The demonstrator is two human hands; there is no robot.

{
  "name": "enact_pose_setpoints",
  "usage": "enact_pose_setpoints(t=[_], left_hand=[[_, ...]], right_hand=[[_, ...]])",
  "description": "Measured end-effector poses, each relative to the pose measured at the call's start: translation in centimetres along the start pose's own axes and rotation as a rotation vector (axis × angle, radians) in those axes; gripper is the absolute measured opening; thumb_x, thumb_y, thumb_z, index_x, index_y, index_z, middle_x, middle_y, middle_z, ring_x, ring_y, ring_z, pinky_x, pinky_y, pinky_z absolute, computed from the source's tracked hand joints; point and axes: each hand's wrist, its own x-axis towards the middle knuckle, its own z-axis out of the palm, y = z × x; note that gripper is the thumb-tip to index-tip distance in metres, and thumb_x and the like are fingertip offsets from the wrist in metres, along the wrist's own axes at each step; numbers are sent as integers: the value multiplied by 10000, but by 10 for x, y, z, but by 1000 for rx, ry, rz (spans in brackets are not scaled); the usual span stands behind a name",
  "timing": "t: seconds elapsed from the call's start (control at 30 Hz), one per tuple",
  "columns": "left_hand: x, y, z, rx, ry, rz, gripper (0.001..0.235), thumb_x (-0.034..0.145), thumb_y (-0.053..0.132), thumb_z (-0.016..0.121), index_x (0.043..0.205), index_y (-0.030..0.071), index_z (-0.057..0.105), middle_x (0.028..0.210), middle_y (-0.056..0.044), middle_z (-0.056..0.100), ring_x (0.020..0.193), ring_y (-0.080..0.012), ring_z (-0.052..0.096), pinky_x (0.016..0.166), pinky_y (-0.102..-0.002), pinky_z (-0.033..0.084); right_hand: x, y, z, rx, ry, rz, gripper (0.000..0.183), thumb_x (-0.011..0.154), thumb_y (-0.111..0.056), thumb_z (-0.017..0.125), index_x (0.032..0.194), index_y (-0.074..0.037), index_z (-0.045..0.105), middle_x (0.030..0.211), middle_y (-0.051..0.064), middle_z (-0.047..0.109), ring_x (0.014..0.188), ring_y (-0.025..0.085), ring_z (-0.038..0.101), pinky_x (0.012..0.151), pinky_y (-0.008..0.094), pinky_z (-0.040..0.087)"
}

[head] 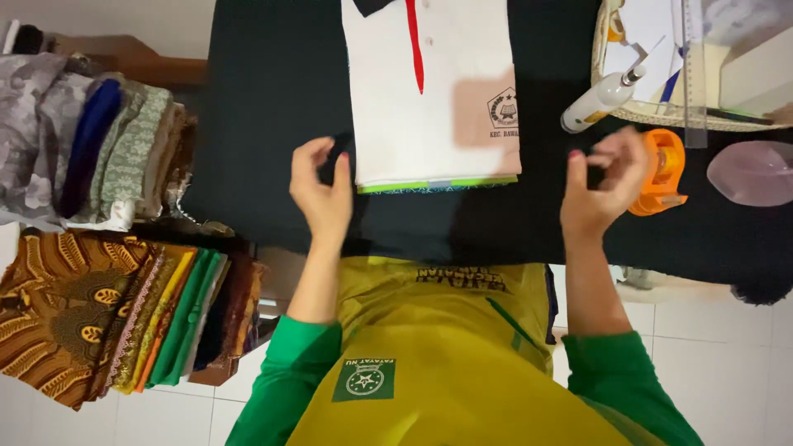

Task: Picking up folded clothes from a stack, placing them on a workspace, and spraying them with fabric perfume or freshener.

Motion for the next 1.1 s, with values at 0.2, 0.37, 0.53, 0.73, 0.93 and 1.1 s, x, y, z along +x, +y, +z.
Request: enact_pose_setpoints(t=[0.2,0.37,0.53,0.73,0.93,1.1], left_hand=[[18,61,73,447,-422,438,679,1032,466,633,1591,134,436,1668,-231,272,1563,-432,181,1230,-696,106],[2,52,99,551,-466,451,715,1013,588,559,1605,241,358,1690,-167,181,1550,-492,132,1163,-782,144],[-1,59,76,584,-564,388,747,987,602,553,1610,258,324,1687,-184,146,1507,-563,94,1088,-813,174],[-10,14,37,489,-618,150,776,998,549,538,1619,145,306,1678,-248,79,1539,-474,71,1133,-771,134],[-8,-66,22,152,-139,-58,563,1127,326,408,1585,4,350,1736,-250,97,1621,-447,18,1264,-683,72],[-6,-79,27,132,72,-31,578,1128,318,423,1577,-32,328,1725,-228,149,1620,-448,35,1287,-645,45]], right_hand=[[63,-33,20,-287,-49,-283,900,898,-1,745,1625,-11,215,1565,215,381,1464,315,451,1221,388,435],[78,7,32,-273,-82,-279,752,997,-32,791,1585,1,322,1463,228,542,1389,370,577,1206,415,450],[79,18,28,-244,-136,-227,700,1053,-53,791,1588,19,345,1402,242,611,1285,383,635,1145,418,481],[68,-38,27,-264,-148,-299,706,1043,-40,801,1592,5,359,1237,207,673,1111,328,707,1034,402,555],[57,-117,49,72,-284,311,813,927,-85,657,1622,-41,237,988,188,616,781,307,637,745,371,553],[55,-102,60,-219,-328,-438,892,901,45,742,1646,-37,258,1610,267,436,1371,389,607,1149,415,495]])
